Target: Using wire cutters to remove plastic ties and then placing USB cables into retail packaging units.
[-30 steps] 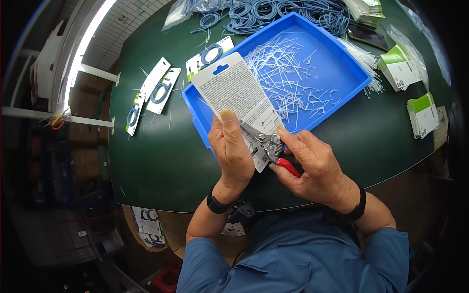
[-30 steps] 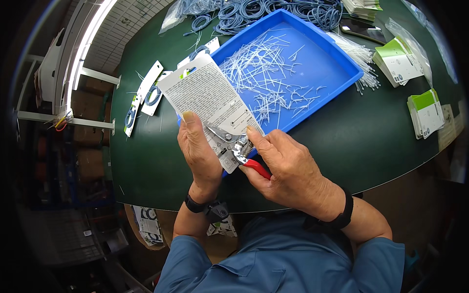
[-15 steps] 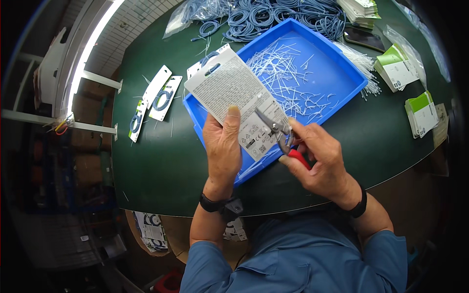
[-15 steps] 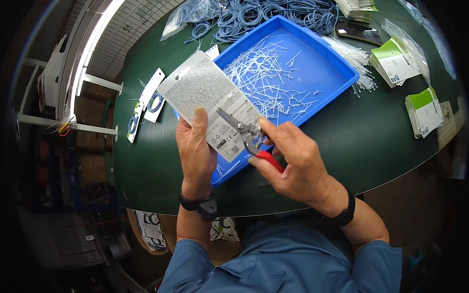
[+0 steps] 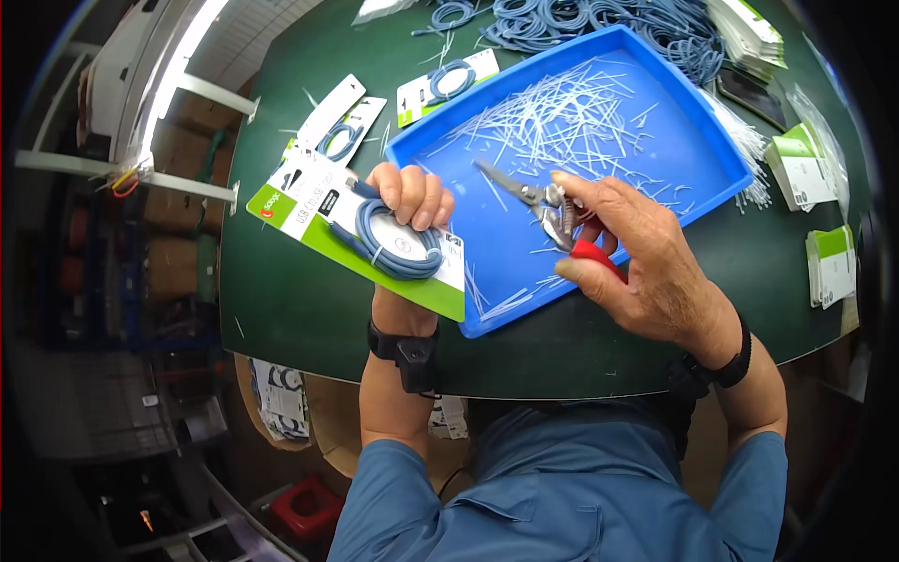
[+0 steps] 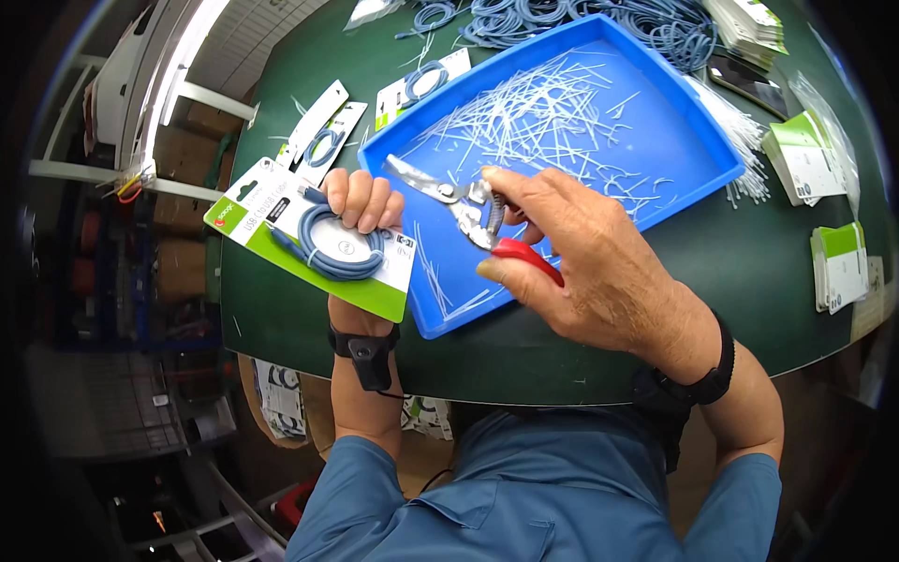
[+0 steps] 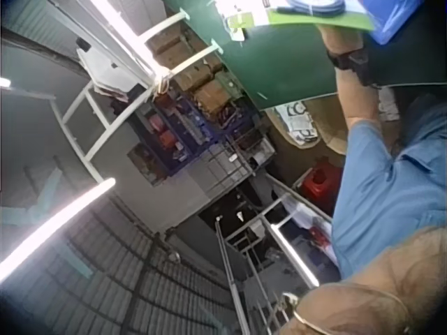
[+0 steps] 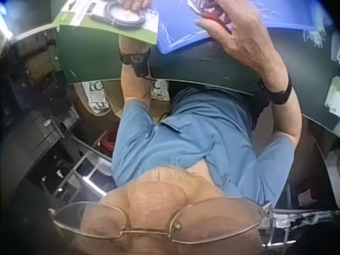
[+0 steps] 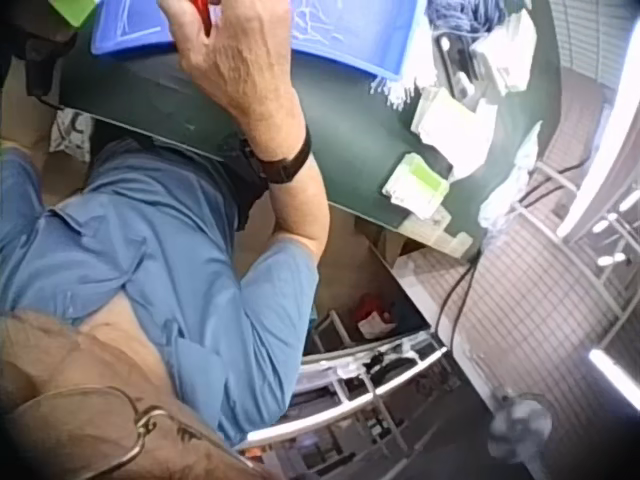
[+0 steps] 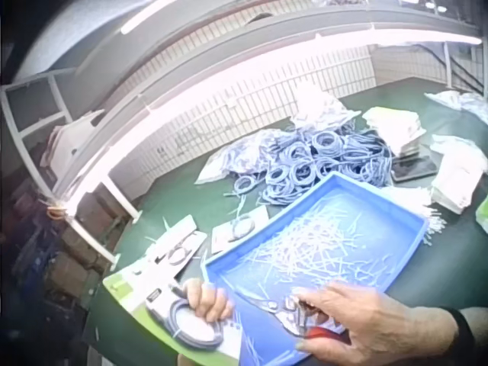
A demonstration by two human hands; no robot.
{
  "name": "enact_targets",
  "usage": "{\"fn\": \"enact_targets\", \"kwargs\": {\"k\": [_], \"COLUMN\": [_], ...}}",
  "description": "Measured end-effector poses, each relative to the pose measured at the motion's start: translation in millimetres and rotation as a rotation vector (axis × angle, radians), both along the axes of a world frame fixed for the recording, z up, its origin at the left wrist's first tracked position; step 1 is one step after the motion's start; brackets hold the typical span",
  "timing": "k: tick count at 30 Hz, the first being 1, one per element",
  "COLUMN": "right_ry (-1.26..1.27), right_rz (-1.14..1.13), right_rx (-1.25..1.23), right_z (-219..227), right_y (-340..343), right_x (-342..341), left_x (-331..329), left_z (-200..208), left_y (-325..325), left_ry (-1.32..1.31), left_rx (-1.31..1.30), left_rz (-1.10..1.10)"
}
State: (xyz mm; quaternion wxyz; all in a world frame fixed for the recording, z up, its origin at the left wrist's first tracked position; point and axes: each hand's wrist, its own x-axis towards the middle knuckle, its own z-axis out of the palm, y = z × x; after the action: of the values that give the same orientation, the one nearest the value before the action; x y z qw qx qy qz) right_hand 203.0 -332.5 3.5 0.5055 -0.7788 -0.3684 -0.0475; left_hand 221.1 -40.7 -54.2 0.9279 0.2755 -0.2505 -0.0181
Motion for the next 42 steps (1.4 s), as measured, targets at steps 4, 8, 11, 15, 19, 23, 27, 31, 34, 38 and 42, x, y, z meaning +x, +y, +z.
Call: {"fn": "enact_targets", "kwargs": {"k": [4, 8, 11, 15, 19, 23, 27, 31, 34, 38, 42], "right_ry": [-0.040, -0.072, -0.060, -0.037, -0.034, -0.039, -0.036, -0.047, -0.084, -0.178, -0.146], "right_rz": [0.108, 0.155, 0.165, 0.176, 0.175, 0.162, 0.168, 0.187, 0.202, 0.185, 0.132], "right_rx": [-0.080, -0.120, -0.128, -0.136, -0.133, -0.151, -0.171, -0.196, -0.229, -0.233, -0.244], "right_z": [-13, -25, -28, -28, -29, -28, -26, -25, -25, -27, -22], "right_y": [7, 9, 10, 9, 9, 8, 8, 5, 1, 2, 1], "right_x": [-3, -11, -14, -15, -18, -21, -21, -15, -12, -12, -12], "left_x": [1, 12, 17, 20, 18, 22, 25, 24, 23, 16, 8], "left_z": [17, 16, 14, 17, 20, 24, 28, 30, 34, 43, 36], "left_y": [-13, -8, -4, -1, -2, 2, 4, 2, 0, 6, 2], "left_ry": [0.055, -0.079, -0.179, -0.225, -0.228, -0.308, -0.391, -0.445, -0.457, -0.447, -0.382], "left_rx": [-0.035, 0.037, 0.073, 0.111, 0.186, 0.261, 0.320, 0.389, 0.414, 0.430, 0.352], "left_rz": [-0.025, -0.107, -0.169, -0.201, -0.170, -0.187, -0.215, -0.168, -0.149, -0.088, 0.035]}}
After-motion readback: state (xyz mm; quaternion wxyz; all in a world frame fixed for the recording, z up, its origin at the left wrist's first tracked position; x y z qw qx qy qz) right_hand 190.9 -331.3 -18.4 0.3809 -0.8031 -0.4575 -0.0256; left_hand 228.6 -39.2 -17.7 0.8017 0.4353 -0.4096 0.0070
